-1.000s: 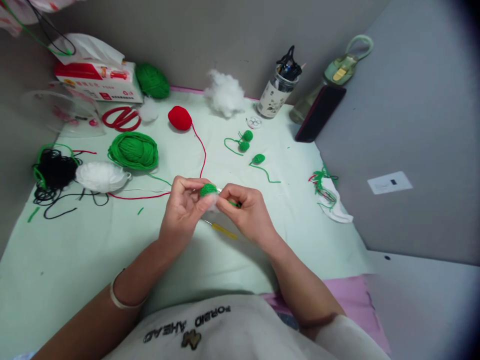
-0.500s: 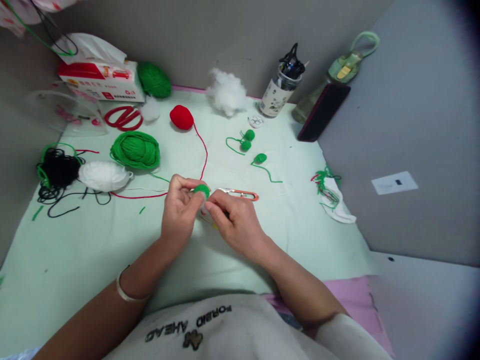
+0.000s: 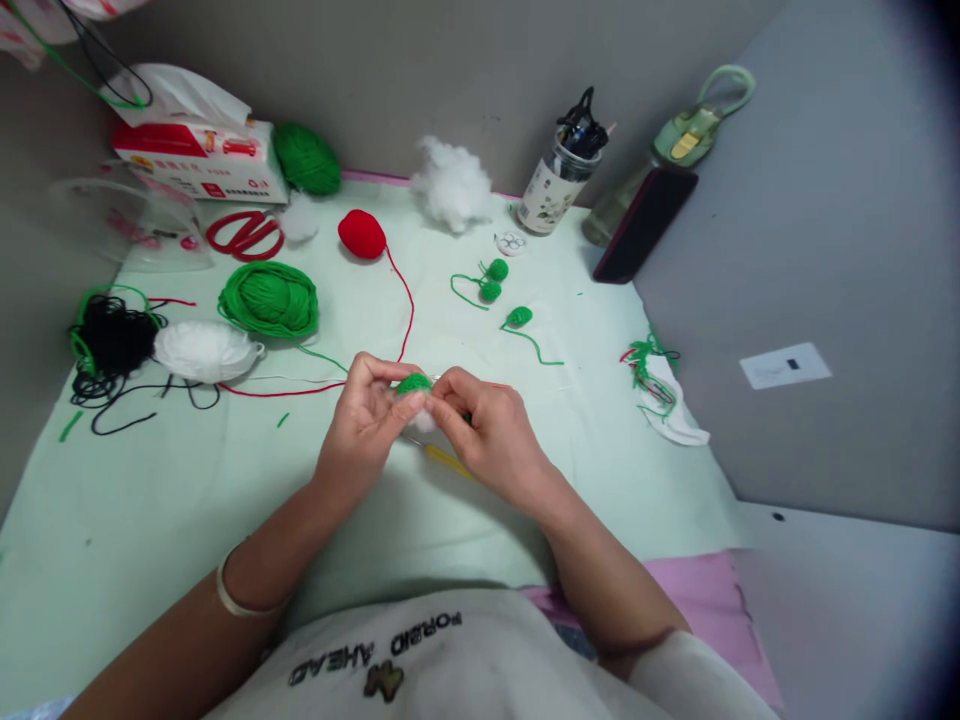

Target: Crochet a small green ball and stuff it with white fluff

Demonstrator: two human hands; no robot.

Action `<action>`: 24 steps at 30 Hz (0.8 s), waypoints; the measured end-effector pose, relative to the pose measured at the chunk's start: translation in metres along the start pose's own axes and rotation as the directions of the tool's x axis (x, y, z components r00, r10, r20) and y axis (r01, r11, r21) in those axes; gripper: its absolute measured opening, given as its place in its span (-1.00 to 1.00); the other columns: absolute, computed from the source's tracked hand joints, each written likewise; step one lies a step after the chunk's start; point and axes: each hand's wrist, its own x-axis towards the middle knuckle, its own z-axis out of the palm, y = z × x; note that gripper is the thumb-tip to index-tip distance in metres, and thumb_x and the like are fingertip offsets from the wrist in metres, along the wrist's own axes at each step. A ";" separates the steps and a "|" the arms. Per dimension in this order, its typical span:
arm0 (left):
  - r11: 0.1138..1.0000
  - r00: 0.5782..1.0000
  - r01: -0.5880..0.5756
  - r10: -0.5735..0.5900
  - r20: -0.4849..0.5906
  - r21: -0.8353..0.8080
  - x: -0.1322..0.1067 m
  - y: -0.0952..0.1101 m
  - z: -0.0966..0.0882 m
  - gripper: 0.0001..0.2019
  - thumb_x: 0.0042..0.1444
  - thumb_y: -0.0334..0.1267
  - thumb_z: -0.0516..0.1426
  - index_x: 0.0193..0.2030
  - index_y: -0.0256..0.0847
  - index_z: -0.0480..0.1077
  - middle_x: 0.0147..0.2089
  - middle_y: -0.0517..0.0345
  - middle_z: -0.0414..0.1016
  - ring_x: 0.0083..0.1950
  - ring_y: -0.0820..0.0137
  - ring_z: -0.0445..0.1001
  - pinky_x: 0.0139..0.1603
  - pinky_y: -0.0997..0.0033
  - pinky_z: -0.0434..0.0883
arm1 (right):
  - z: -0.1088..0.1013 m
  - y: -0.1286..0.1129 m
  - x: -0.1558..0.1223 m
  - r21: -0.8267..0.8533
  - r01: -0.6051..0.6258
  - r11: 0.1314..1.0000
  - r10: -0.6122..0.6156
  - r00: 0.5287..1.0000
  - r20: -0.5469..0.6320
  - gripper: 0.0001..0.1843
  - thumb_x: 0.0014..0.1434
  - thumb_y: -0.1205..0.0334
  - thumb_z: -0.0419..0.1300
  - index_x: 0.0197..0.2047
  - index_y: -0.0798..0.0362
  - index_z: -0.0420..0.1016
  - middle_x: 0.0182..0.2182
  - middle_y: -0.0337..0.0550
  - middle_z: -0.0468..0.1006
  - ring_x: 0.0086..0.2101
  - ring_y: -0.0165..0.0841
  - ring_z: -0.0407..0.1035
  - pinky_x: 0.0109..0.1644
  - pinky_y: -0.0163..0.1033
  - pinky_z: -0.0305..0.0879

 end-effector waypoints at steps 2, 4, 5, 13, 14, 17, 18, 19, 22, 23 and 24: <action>1.000 1.000 0.001 -0.001 -0.010 0.007 0.002 0.000 0.000 -0.74 0.08 -0.22 0.37 -0.20 -0.13 0.38 -0.20 0.12 0.55 -0.21 0.35 0.50 -0.21 0.35 0.46 | -0.002 -0.004 -0.002 0.044 -0.008 0.999 0.004 0.996 0.092 -0.78 0.36 0.26 0.08 -0.37 -0.01 0.26 -0.60 -0.43 0.23 -0.54 -0.46 0.08 -0.35 -0.29 0.02; 1.000 0.998 -0.014 0.015 -0.057 0.013 0.003 -0.002 0.001 -0.74 0.03 -0.29 0.37 -0.23 -0.13 0.37 -0.23 0.16 0.54 -0.21 0.36 0.50 -0.17 0.34 0.45 | 0.002 -0.007 -0.005 0.084 -0.035 0.996 0.023 0.991 0.132 -0.79 0.35 0.27 0.07 -0.36 -0.02 0.23 -0.60 -0.43 0.21 -0.54 -0.46 0.08 -0.37 -0.29 0.01; 1.000 0.996 -0.021 0.022 -0.088 0.015 0.004 -0.004 0.002 -0.74 0.01 -0.33 0.36 -0.25 -0.13 0.36 -0.25 0.18 0.53 -0.21 0.36 0.49 -0.14 0.35 0.45 | 0.006 -0.008 -0.007 0.090 -0.041 0.995 0.029 0.991 0.129 -0.80 0.34 0.29 0.07 -0.36 -0.03 0.22 -0.60 -0.44 0.19 -0.55 -0.46 0.07 -0.38 -0.29 0.00; 0.983 0.980 0.151 -0.163 -0.114 -0.103 0.008 -0.004 0.001 -0.84 0.11 -0.31 0.25 -0.24 -0.13 0.32 -0.34 0.24 0.55 -0.48 0.46 0.44 -0.48 0.47 0.36 | 0.013 0.002 -0.002 -0.006 0.029 1.000 -0.029 0.999 -0.032 -0.83 0.35 0.26 0.18 -0.33 0.00 0.46 -0.50 -0.33 0.40 -0.47 -0.43 0.23 -0.31 -0.27 0.13; 0.977 0.976 0.176 -0.190 -0.105 -0.123 0.008 -0.002 0.001 -0.83 0.12 -0.29 0.25 -0.24 -0.12 0.31 -0.34 0.26 0.54 -0.53 0.49 0.40 -0.55 0.49 0.31 | 0.008 0.003 0.000 -0.061 0.066 0.996 -0.072 0.993 -0.095 -0.83 0.34 0.23 0.22 -0.33 0.00 0.51 -0.42 -0.25 0.47 -0.39 -0.39 0.29 -0.25 -0.25 0.18; 0.961 0.965 0.229 -0.245 -0.091 -0.156 0.007 -0.001 0.003 -0.83 0.13 -0.27 0.25 -0.27 -0.12 0.30 -0.44 0.31 0.48 -0.59 0.52 0.32 -0.60 0.53 0.23 | -0.002 0.004 0.001 -0.038 0.192 0.981 -0.196 0.962 -0.193 -0.82 0.30 0.18 0.29 -0.36 -0.01 0.53 -0.14 -0.08 0.58 -0.08 -0.24 0.39 0.01 -0.13 0.29; 0.957 0.963 0.240 -0.256 -0.088 -0.161 0.006 -0.001 0.003 -0.84 0.12 -0.28 0.25 -0.29 -0.12 0.31 -0.49 0.33 0.43 -0.58 0.51 0.31 -0.59 0.53 0.23 | -0.004 0.004 0.001 0.069 0.219 0.973 -0.206 0.966 -0.159 -0.79 0.30 0.16 0.29 -0.38 -0.01 0.50 -0.08 -0.08 0.58 -0.02 -0.23 0.41 0.06 -0.10 0.31; 0.954 0.961 0.250 -0.265 -0.083 -0.164 0.006 -0.002 0.003 -0.84 0.12 -0.28 0.26 -0.30 -0.12 0.32 -0.52 0.34 0.40 -0.57 0.50 0.30 -0.58 0.53 0.23 | -0.005 0.003 0.000 0.215 0.218 0.952 -0.200 0.974 -0.102 -0.76 0.31 0.14 0.28 -0.40 -0.01 0.46 -0.05 -0.08 0.58 -0.03 -0.23 0.44 0.07 -0.09 0.35; 0.949 0.957 0.263 -0.279 -0.074 -0.172 0.006 -0.003 0.002 -0.82 0.11 -0.27 0.28 -0.31 -0.11 0.32 -0.53 0.33 0.37 -0.55 0.47 0.32 -0.54 0.50 0.26 | -0.005 0.004 0.000 0.582 0.084 0.809 -0.128 0.991 0.034 -0.71 0.31 0.06 0.24 -0.38 -0.01 0.31 -0.11 -0.14 0.58 -0.38 -0.40 0.47 -0.28 -0.20 0.40; 0.949 0.957 0.262 -0.278 -0.077 -0.176 0.007 -0.003 0.001 -0.82 0.11 -0.27 0.28 -0.31 -0.11 0.32 -0.52 0.32 0.40 -0.53 0.46 0.34 -0.53 0.50 0.27 | -0.005 0.005 0.001 0.612 0.049 0.790 -0.085 0.996 0.029 -0.74 0.30 0.06 0.24 -0.32 -0.02 0.30 -0.12 -0.17 0.57 -0.48 -0.46 0.40 -0.38 -0.24 0.33; 0.950 0.958 0.256 -0.274 -0.082 -0.180 0.007 -0.002 0.001 -0.82 0.11 -0.27 0.28 -0.30 -0.11 0.31 -0.50 0.31 0.43 -0.52 0.46 0.36 -0.51 0.50 0.28 | -0.004 0.007 0.001 0.586 0.033 0.809 -0.039 0.999 -0.002 -0.79 0.29 0.07 0.25 -0.25 -0.03 0.32 -0.10 -0.18 0.57 -0.54 -0.51 0.32 -0.43 -0.27 0.26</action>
